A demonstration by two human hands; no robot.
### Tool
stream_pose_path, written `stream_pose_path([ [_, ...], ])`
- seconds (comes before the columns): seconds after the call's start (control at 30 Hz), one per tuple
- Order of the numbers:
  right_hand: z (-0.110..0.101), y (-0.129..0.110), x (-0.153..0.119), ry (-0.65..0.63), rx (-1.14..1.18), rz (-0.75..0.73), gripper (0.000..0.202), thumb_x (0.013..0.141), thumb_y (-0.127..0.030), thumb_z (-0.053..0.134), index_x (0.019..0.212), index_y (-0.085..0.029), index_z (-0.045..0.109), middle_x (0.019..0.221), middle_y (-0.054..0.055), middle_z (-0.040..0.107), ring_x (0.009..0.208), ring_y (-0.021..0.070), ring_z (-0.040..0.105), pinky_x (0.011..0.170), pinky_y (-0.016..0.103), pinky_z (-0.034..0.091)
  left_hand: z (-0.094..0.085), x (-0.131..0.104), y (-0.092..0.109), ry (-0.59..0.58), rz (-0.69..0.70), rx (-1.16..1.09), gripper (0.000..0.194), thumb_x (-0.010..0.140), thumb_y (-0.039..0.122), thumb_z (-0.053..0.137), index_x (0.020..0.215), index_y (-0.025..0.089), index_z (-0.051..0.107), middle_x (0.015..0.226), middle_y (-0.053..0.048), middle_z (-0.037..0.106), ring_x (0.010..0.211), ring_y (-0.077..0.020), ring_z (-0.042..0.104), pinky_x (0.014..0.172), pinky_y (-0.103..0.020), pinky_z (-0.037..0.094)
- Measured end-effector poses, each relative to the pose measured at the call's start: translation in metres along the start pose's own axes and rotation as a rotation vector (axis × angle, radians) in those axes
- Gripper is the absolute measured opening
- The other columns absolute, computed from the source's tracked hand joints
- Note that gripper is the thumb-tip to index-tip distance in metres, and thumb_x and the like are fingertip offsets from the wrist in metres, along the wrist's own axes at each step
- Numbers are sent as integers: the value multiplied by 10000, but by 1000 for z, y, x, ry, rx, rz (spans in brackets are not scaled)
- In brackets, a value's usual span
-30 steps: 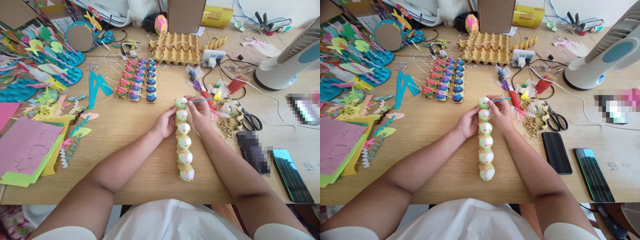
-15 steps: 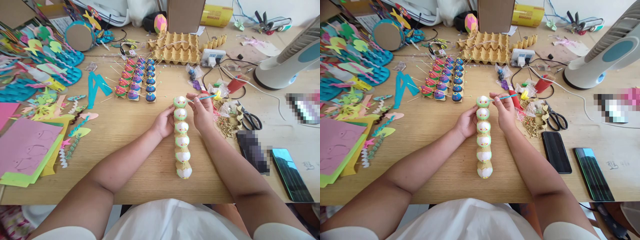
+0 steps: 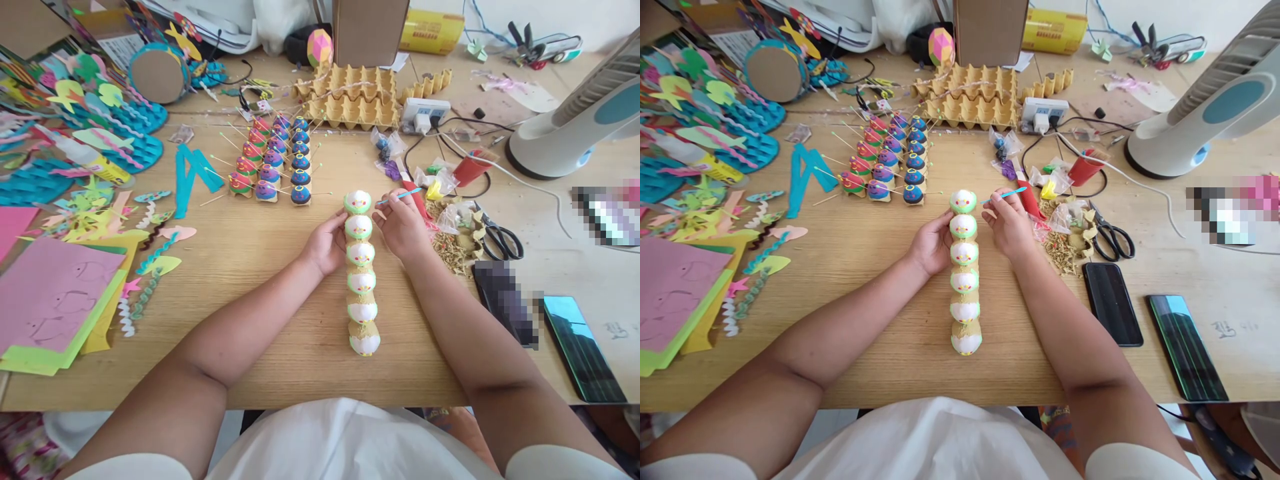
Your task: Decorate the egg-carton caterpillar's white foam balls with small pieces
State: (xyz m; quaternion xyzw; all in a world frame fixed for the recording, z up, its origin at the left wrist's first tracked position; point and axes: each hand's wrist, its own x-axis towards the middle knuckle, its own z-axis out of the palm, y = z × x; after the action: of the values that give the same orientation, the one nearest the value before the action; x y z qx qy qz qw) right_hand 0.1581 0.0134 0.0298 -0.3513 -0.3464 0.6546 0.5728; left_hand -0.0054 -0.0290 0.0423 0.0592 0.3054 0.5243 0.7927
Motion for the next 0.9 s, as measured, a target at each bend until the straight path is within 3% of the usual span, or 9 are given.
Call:
stream_pose_path([
  [0.2, -11, -9, 1, -208, 39, 186, 490, 674, -439, 991, 845, -262, 568, 747, -79, 665, 778, 115, 704, 721, 228, 581, -4, 3, 2, -27, 8, -16, 310, 1089, 154, 443, 1159, 208, 740, 756, 2, 808, 610, -148, 743, 666, -257, 567],
  [0.47, -16, -10, 1, -318, 20, 265, 441, 705, -397, 983, 865, -248, 600, 780, -63, 692, 749, 97, 685, 731, 225, 617, -12, 8, 4, -56, 12, -22, 361, 1093, 173, 456, 1349, 235, 704, 802, 4, 829, 652, -155, 766, 705, -257, 585],
  [0.6, -12, -9, -3, -373, 59, 286, 444, 714, -396, 980, 868, -248, 590, 789, -57, 695, 713, 97, 658, 629, 207, 576, -10, 7, 3, -37, 18, -45, 387, 1086, 162, 473, 1402, 246, 679, 811, 21, 825, 642, -136, 753, 712, -242, 581],
  [0.7, -8, -7, -4, -392, 100, 278, 450, 734, -401, 974, 871, -247, 575, 766, -66, 677, 683, 84, 627, 596, 186, 549, -9, 6, 3, -28, 32, -37, 358, 1079, 162, 483, 1358, 224, 697, 798, 15, 815, 664, -146, 756, 721, -251, 576],
  [0.9, -5, -6, -4, -360, 69, 240, 489, 725, -477, 978, 868, -266, 560, 750, -76, 652, 679, 94, 614, 607, 207, 563, -5, 4, 3, -3, 21, -38, 285, 1094, 261, 480, 1028, 152, 735, 807, -43, 799, 702, -179, 748, 738, -295, 577],
])
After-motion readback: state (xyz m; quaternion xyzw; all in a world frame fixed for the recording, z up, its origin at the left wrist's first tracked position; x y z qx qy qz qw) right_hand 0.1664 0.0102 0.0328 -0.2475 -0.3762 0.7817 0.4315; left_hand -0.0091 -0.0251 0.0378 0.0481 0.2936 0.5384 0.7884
